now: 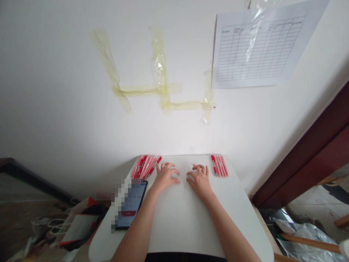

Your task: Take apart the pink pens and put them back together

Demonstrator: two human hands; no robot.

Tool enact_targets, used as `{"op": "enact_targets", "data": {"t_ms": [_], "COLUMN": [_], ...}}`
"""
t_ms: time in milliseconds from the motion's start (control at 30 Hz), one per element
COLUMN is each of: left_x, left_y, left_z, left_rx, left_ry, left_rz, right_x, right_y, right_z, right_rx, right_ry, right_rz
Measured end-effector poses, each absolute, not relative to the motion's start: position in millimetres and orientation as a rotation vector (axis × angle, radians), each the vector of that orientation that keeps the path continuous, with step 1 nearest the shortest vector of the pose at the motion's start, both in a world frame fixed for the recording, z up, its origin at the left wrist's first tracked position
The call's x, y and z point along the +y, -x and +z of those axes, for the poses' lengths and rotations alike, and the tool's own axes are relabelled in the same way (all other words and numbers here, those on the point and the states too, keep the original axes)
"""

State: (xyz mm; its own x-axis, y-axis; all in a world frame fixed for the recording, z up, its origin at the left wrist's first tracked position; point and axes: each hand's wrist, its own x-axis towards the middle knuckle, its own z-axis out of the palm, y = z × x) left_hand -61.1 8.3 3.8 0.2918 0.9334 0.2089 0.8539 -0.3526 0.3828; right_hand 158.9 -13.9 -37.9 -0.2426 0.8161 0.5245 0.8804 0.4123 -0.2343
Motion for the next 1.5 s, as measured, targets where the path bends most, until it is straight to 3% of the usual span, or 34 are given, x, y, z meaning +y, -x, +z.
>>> {"op": "enact_targets", "data": {"t_ms": [567, 1500], "left_x": [4.7, 2.4], "left_y": [78.0, 44.6], "left_z": [20.8, 2.9], "left_rx": [1.657, 1.598], "left_ry": [-2.325, -2.318], "left_rz": [0.475, 0.719], "right_x": [-13.8, -8.3], "right_y": [-160.6, -167.7], "right_z": [-34.8, -35.1], "right_rx": [-2.071, -1.976], "right_ry": [1.434, 1.293], "right_rz": [-0.128, -0.036]}}
